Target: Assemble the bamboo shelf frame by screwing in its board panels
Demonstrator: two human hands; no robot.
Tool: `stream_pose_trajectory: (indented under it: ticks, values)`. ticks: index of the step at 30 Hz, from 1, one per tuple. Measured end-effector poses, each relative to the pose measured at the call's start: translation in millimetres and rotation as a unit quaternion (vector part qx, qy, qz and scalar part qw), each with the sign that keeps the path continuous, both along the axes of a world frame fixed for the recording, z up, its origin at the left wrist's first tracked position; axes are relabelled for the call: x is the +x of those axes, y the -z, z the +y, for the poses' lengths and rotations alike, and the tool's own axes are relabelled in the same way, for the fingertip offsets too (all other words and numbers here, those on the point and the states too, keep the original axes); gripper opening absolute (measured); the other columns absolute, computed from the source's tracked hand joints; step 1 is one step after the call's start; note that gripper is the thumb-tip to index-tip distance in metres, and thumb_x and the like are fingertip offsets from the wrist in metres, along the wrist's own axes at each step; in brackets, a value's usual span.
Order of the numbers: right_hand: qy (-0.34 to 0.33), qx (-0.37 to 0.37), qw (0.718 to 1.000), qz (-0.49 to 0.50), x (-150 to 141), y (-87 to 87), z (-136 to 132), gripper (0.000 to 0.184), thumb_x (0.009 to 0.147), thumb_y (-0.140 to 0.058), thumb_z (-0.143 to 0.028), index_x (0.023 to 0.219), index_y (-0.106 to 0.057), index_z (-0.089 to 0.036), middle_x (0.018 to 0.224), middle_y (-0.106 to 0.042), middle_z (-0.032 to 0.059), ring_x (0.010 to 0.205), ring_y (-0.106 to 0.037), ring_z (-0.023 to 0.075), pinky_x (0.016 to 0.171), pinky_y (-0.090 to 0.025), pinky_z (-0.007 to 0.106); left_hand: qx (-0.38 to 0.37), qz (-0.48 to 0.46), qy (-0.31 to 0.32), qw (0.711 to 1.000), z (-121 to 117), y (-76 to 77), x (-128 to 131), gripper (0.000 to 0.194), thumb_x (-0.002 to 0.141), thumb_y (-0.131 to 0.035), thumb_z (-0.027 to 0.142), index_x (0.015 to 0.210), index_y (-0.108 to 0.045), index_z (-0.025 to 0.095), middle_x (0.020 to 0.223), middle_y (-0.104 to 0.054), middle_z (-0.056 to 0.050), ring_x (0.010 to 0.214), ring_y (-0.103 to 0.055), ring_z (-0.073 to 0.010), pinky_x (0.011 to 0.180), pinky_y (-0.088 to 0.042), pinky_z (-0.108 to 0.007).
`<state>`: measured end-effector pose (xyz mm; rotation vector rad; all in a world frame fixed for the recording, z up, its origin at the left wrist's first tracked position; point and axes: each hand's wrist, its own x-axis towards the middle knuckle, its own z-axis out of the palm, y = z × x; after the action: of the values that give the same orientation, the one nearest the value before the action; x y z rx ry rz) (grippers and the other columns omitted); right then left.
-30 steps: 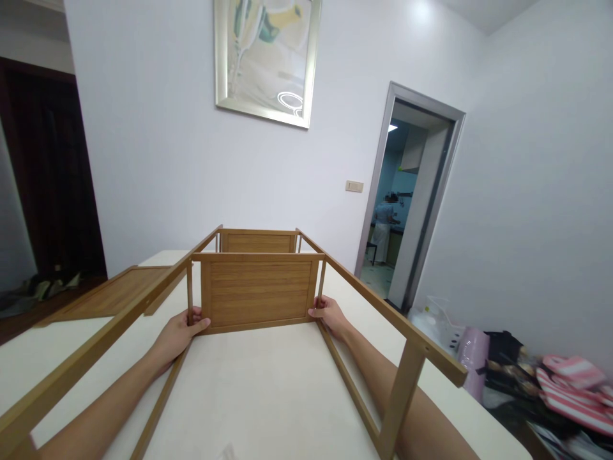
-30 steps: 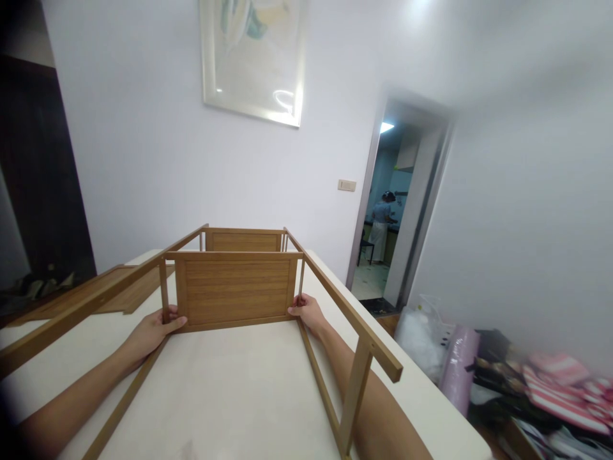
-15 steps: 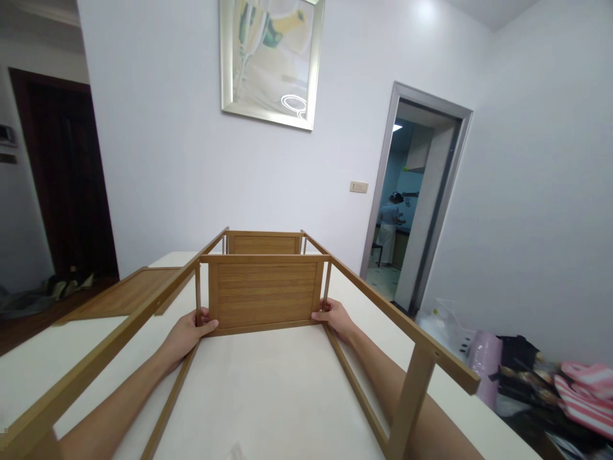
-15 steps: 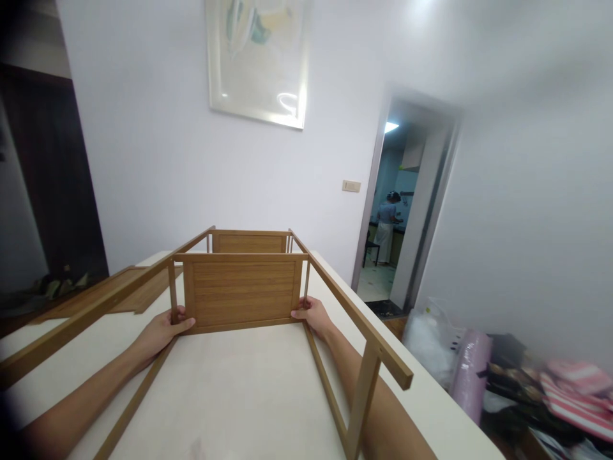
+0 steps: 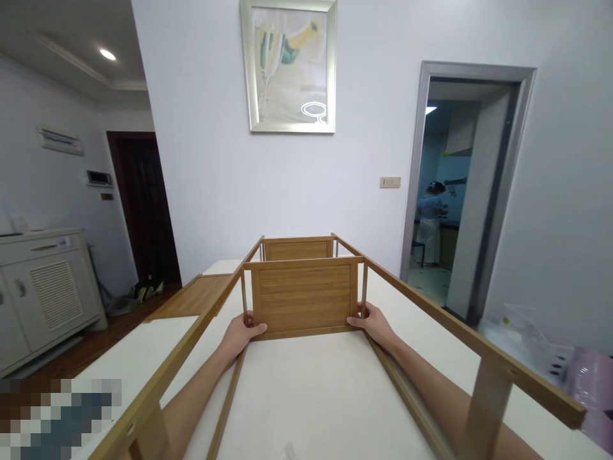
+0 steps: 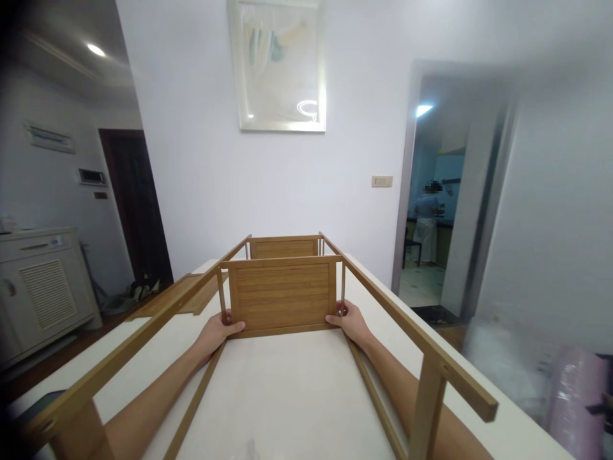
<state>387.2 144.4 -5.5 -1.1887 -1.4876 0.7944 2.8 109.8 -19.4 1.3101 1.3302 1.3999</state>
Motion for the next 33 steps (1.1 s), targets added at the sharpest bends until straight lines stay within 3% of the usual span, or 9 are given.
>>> stream_pose_trajectory:
  ticks: [7, 12, 16, 19, 21, 26, 30, 33]
  values:
    - [0.141, 0.086, 0.986, -0.016, -5, -0.5, -1, 0.041, 0.071, -0.069, -0.054, 0.089, -0.050, -0.023, 0.082, -0.059, 0.0018, 0.076, -0.057, 0.0200, 0.070, -0.048, 0.033, -0.004, 0.024, -0.011, 1.000, -5, -5.7, 0, 0.053, 0.051, -0.087, 0.049, 0.085, -0.063, 0.017, 0.084, -0.075, -0.008, 0.083, -0.072, -0.0288, 0.072, -0.056, -0.037]
    - [0.192, 0.126, 0.970, -0.079, -8, -1.5, -7, 0.030, 0.078, -0.061, -0.049, 0.088, -0.049, -0.023, 0.082, -0.058, 0.0029, 0.078, -0.055, 0.0223, 0.072, -0.044, 0.035, -0.006, 0.041, -0.015, 0.999, -8, -8.8, 1, 0.054, 0.049, -0.086, 0.054, 0.081, -0.064, 0.017, 0.081, -0.075, -0.008, 0.081, -0.071, -0.0301, 0.069, -0.056, -0.038]
    - [0.176, 0.137, 0.962, -0.155, -11, -7.2, -18, 0.024, 0.084, -0.056, -0.041, 0.101, -0.059, -0.023, 0.077, -0.061, 0.0030, 0.074, -0.057, 0.0228, 0.073, -0.041, 0.035, -0.004, 0.052, -0.008, 0.999, -9, -9.1, 2, 0.053, 0.051, -0.085, 0.054, 0.083, -0.064, 0.017, 0.081, -0.075, -0.008, 0.081, -0.071, -0.0296, 0.071, -0.056, -0.039]
    - [0.161, 0.101, 0.956, -0.222, -18, -10.5, -24, 0.042, 0.086, -0.057, -0.035, 0.126, -0.055, -0.022, 0.074, -0.066, 0.0044, 0.073, -0.062, 0.0253, 0.072, -0.039, 0.035, -0.001, 0.059, 0.000, 0.998, -9, -8.0, 1, 0.052, 0.052, -0.085, 0.051, 0.086, -0.063, 0.017, 0.082, -0.074, -0.007, 0.081, -0.071, -0.0290, 0.072, -0.056, -0.039]
    - [0.159, 0.071, 0.950, -0.260, -22, -11.6, -25, 0.049, 0.086, -0.058, -0.033, 0.132, -0.051, -0.020, 0.080, -0.070, 0.0085, 0.077, -0.064, 0.0283, 0.072, -0.039, 0.036, 0.002, 0.067, 0.002, 0.998, -9, -6.7, 1, 0.051, 0.054, -0.084, 0.050, 0.087, -0.063, 0.017, 0.083, -0.074, -0.007, 0.080, -0.071, -0.0285, 0.072, -0.056, -0.039]
    - [0.158, 0.047, 0.951, -0.261, -25, -12.3, -22, 0.032, 0.090, -0.053, -0.034, 0.116, -0.061, -0.018, 0.083, -0.071, 0.0128, 0.079, -0.066, 0.0290, 0.068, -0.039, 0.035, 0.024, 0.101, -0.025, 0.994, -6, -2.4, 0, 0.049, 0.055, -0.081, 0.051, 0.084, -0.061, 0.018, 0.081, -0.072, -0.006, 0.080, -0.070, -0.0279, 0.075, -0.055, -0.040]
    - [0.158, 0.058, 0.957, -0.235, -21, -11.3, -21, 0.024, 0.093, -0.046, -0.037, 0.102, -0.063, -0.021, 0.074, -0.068, 0.0091, 0.071, -0.063, 0.0254, 0.062, -0.036, 0.033, 0.065, 0.144, -0.102, 0.982, 0, 1.2, -1, 0.056, 0.049, -0.082, 0.053, 0.086, -0.061, 0.017, 0.077, -0.066, -0.004, 0.081, -0.065, -0.0302, 0.076, -0.052, -0.042]
    - [0.148, 0.076, 0.963, -0.211, -18, -12.0, -23, 0.023, 0.091, -0.049, -0.042, 0.092, -0.061, -0.023, 0.066, -0.063, 0.0038, 0.063, -0.058, 0.0224, 0.059, -0.034, 0.031, 0.083, 0.169, -0.124, 0.974, 2, 3.3, -3, 0.064, 0.049, -0.081, 0.055, 0.097, -0.064, 0.015, 0.072, -0.060, -0.001, 0.074, -0.062, -0.0283, 0.071, -0.050, -0.041]
